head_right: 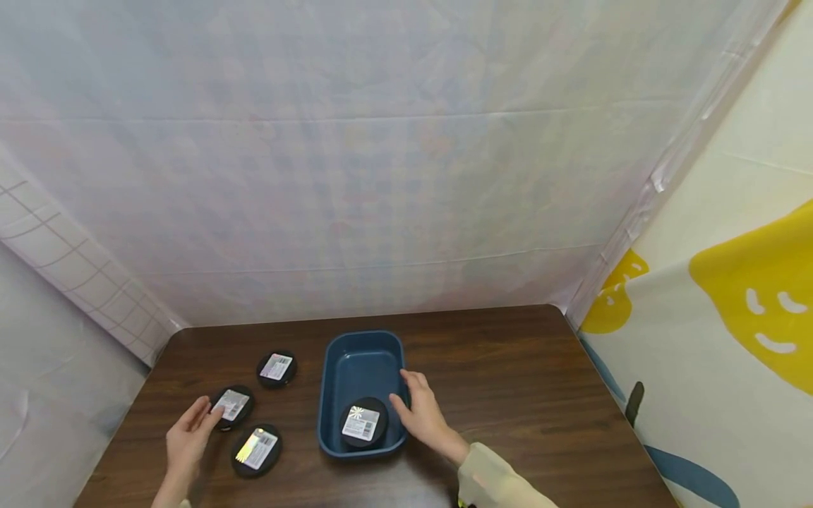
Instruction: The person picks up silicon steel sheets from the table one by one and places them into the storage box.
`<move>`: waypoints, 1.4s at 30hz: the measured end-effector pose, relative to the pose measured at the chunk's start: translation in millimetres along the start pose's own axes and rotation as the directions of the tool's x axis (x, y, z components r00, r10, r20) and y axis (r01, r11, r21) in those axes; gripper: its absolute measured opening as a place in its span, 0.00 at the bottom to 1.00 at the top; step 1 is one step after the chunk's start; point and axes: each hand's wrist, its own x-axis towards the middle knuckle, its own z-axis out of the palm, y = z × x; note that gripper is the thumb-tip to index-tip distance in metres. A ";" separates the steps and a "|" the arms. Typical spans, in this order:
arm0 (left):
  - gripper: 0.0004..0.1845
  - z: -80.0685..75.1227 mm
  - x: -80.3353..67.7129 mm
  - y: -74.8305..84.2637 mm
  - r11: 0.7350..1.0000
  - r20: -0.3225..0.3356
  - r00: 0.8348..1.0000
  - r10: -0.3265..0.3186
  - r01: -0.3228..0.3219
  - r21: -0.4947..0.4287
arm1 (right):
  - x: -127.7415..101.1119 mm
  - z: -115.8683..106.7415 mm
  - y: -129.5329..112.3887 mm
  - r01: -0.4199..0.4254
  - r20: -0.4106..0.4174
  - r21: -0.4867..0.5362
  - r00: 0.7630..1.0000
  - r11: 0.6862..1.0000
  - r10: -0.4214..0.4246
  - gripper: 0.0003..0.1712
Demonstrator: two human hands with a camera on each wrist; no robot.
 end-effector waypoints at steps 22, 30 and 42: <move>0.42 -8.5 33.7 -2.9 0.803 0.157 0.975 0.156 -0.218 0.555 | -8.1 -0.7 10.7 -0.347 0.095 -0.003 0.933 0.938 0.346 0.14; 0.48 -7.5 39.8 -4.1 0.776 0.227 0.972 0.057 -0.187 0.603 | -10.8 -1.2 12.1 -0.407 0.169 0.038 0.903 0.913 0.396 0.15; 0.50 -4.9 40.4 -8.8 0.752 0.278 0.959 0.047 -0.218 0.622 | -14.0 1.2 14.1 -0.444 0.208 0.064 0.882 0.894 0.423 0.16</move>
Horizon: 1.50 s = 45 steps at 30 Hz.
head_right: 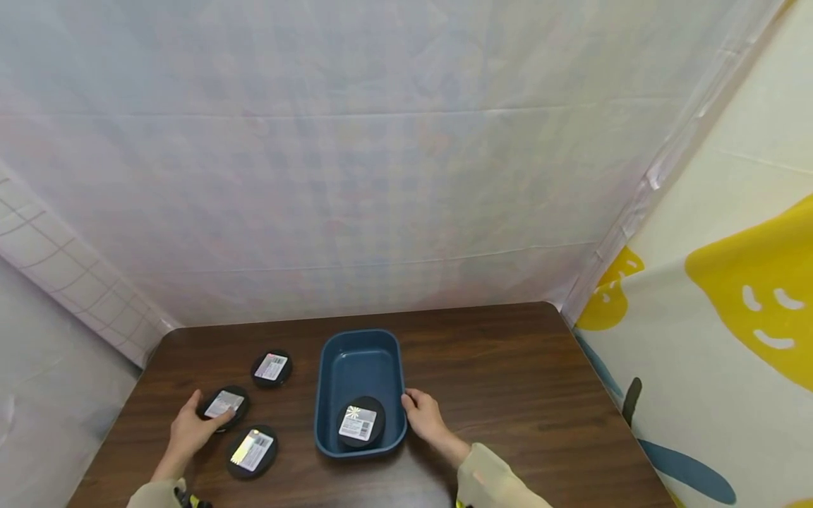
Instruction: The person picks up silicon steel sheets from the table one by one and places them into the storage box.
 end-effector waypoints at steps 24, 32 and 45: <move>0.54 4.9 6.1 8.9 0.975 0.147 0.984 0.096 -0.123 0.184 | -0.3 -1.1 -4.6 0.031 -0.003 -0.028 1.000 0.999 -0.031 0.15; 0.50 5.7 6.0 5.7 0.970 0.129 0.985 0.117 -0.141 0.199 | -0.8 -0.5 -4.0 0.054 -0.009 -0.051 0.998 0.997 -0.054 0.14; 0.49 2.5 6.3 4.1 0.965 0.112 0.986 0.127 -0.149 0.217 | -0.1 0.4 -3.5 0.042 -0.012 -0.036 0.999 0.998 -0.043 0.14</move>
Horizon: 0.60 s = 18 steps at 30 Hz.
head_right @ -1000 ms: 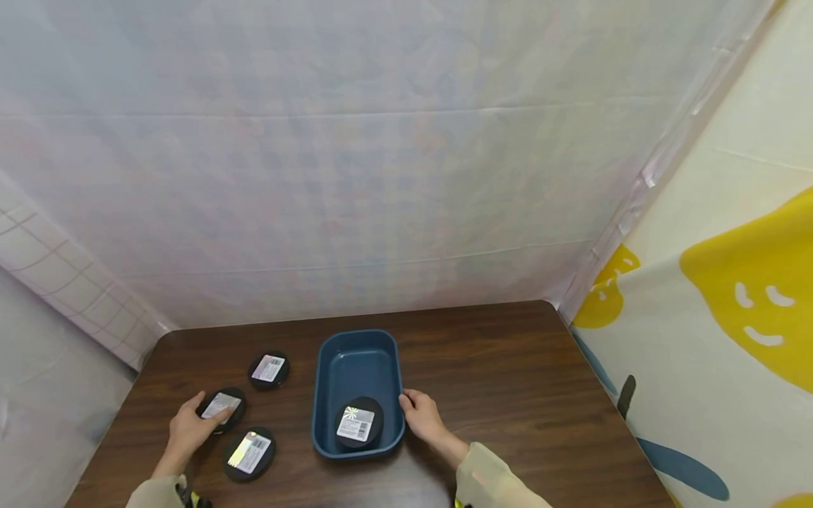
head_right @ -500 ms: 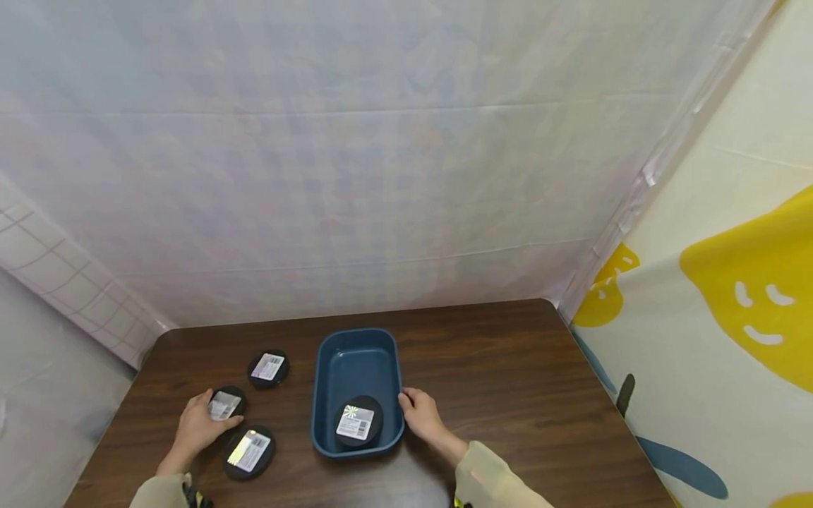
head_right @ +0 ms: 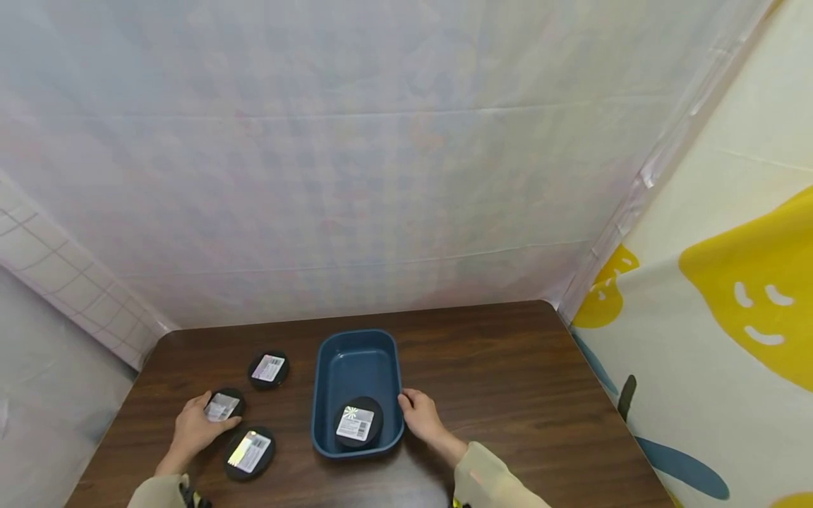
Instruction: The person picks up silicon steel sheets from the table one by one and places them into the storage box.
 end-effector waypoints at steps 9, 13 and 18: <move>0.49 -23.3 0.3 19.2 0.999 -0.033 0.998 0.049 -0.050 -0.018 | -1.5 -0.3 0.0 0.005 -0.009 0.015 1.000 1.000 -0.005 0.15; 0.48 -31.1 2.0 31.8 0.994 -0.077 0.991 0.109 -0.111 -0.019 | -1.2 -0.8 -0.6 0.003 -0.013 0.019 1.000 1.000 -0.002 0.15; 0.48 -40.4 5.6 53.5 0.983 -0.119 0.977 0.179 -0.182 -0.016 | -0.9 -0.2 -2.2 -0.006 -0.008 0.030 1.000 1.000 0.007 0.14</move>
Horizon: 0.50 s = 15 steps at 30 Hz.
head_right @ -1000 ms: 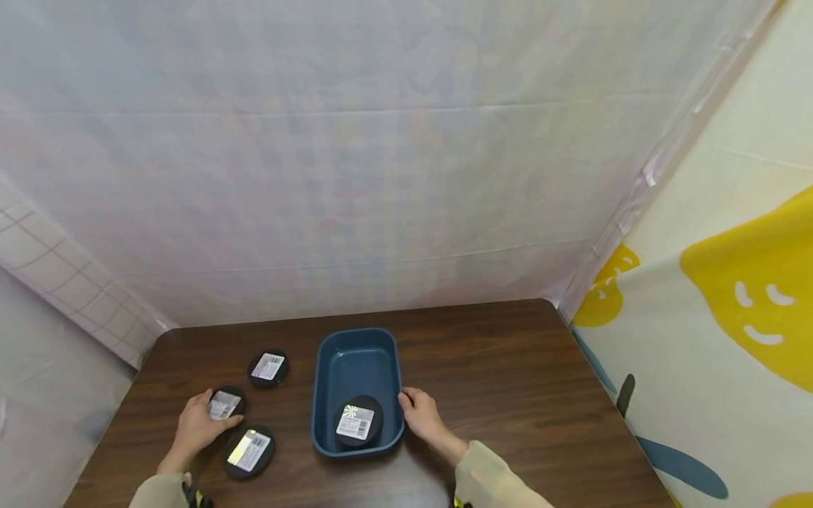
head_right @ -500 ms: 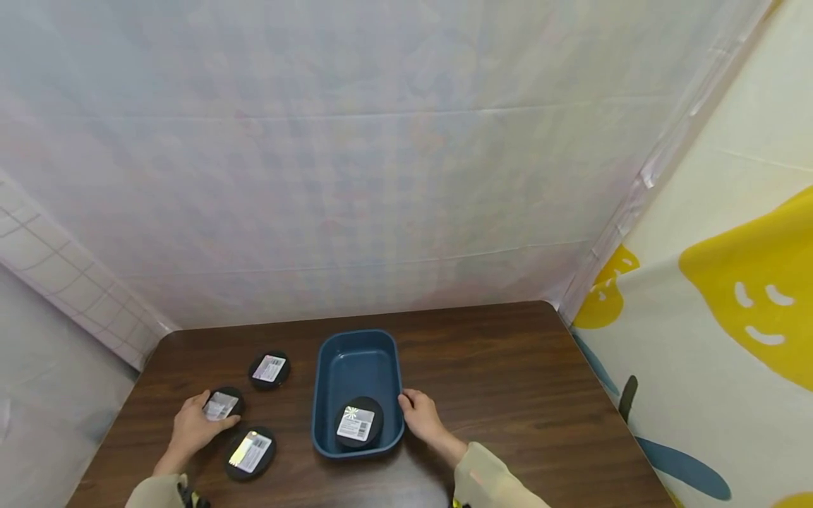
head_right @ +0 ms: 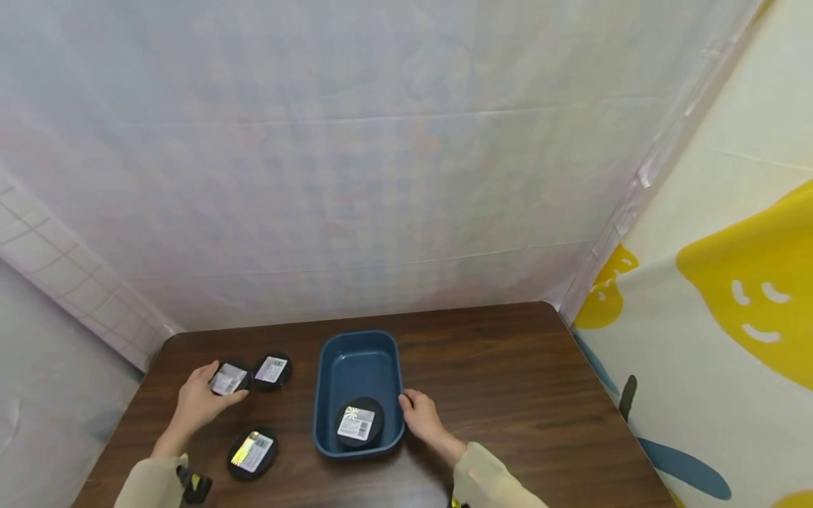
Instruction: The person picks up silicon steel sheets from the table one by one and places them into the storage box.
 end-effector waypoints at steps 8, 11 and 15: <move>0.49 -6.9 24.1 32.7 0.992 -0.040 0.991 0.125 -0.124 0.006 | -1.4 1.5 1.3 -0.017 0.009 0.023 1.000 1.000 0.017 0.15; 0.49 -8.0 33.4 48.4 0.989 -0.025 0.988 0.150 -0.150 -0.005 | -1.1 1.3 1.2 -0.013 0.009 0.026 1.000 1.000 0.013 0.15; 0.46 -10.5 42.5 77.1 0.984 0.007 0.985 0.174 -0.174 -0.027 | -0.9 1.0 -0.8 0.003 0.004 0.010 1.000 1.000 -0.003 0.14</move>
